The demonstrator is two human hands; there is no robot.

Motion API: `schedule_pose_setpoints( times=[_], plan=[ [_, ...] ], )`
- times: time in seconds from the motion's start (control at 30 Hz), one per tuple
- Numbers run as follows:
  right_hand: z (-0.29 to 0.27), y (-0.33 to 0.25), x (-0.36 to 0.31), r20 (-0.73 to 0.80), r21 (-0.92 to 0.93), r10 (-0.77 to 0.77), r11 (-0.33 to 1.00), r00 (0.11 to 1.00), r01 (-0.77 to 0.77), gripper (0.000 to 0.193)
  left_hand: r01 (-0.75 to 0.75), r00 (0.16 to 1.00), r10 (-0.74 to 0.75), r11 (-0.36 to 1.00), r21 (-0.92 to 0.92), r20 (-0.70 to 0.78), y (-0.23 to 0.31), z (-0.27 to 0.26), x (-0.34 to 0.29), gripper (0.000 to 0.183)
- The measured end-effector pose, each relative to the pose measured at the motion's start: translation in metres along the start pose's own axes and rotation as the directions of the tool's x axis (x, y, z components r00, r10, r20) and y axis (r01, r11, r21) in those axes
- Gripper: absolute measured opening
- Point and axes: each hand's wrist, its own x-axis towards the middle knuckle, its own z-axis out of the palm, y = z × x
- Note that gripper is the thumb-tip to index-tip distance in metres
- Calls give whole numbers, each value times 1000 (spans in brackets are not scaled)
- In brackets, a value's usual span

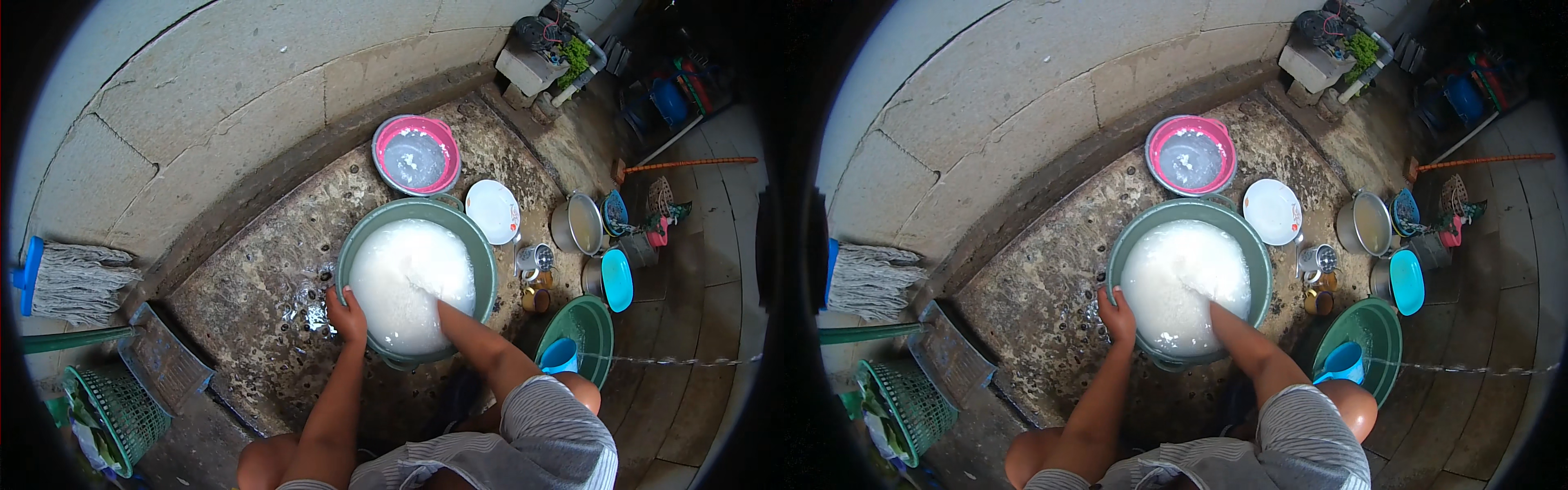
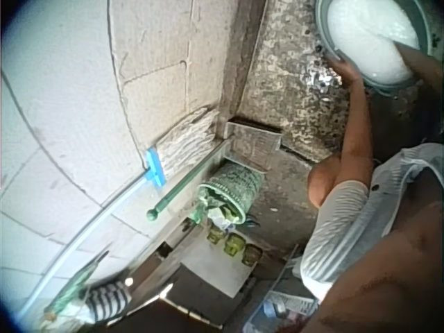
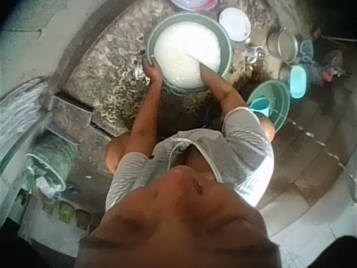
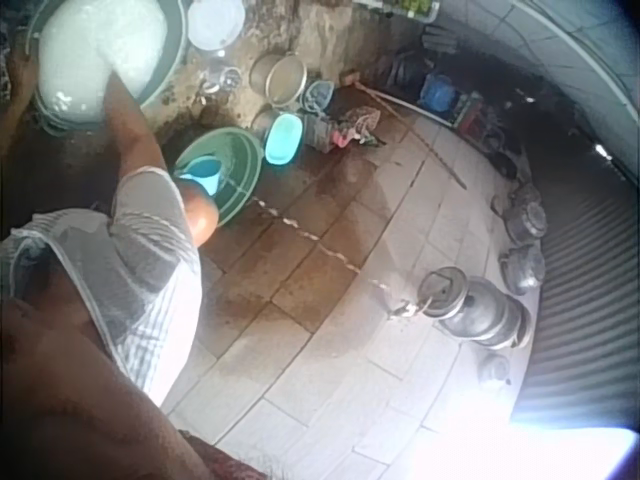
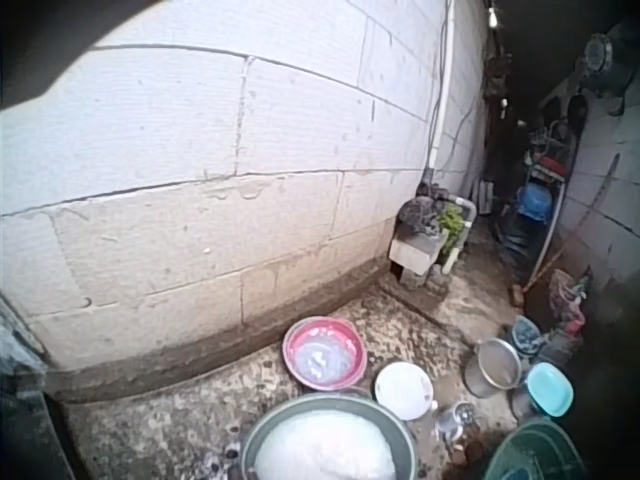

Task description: The person washes rice by hand in a large basin, using a blue scoop to add water from a green bucket and then pouring the cloudy water out while holding the rice in the basin.

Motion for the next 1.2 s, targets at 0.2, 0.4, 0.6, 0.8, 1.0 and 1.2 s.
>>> schedule_pose_setpoints(
  times=[0.2, 0.4, 0.6, 0.8, 1.0, 1.2],
  plan=[
    [26, -30, -34, 108, -234, 48, 972, 993, -21, 49, -4, 1000, 4, 1000, -27, -21, 0, 2, -2, 25],
    [17, -87, -46, -213, -898, -523, 438, 825, 46, 61, 8, 1000, -8, 999, -40, -3, 1, 8, -1, 25],
    [9, -98, -11, -9, -998, -618, 57, 786, 34, 30, 7, 1000, -8, 999, -45, -20, -2, 1, 1, 22],
    [4, -90, 37, -239, -962, -193, 183, 951, -205, 57, -15, 999, 16, 1000, 25, -43, 3, 2, 0, 21],
    [4, -52, 43, -183, -959, -79, 234, 980, -161, 57, 4, 1000, -4, 1000, 8, -28, -3, 0, 2, 21],
    [-2, -7, 28, 101, -995, -200, -16, 975, 99, 58, 2, 1000, -2, 1000, 15, -9, -2, 3, 1, 20]
  ],
)
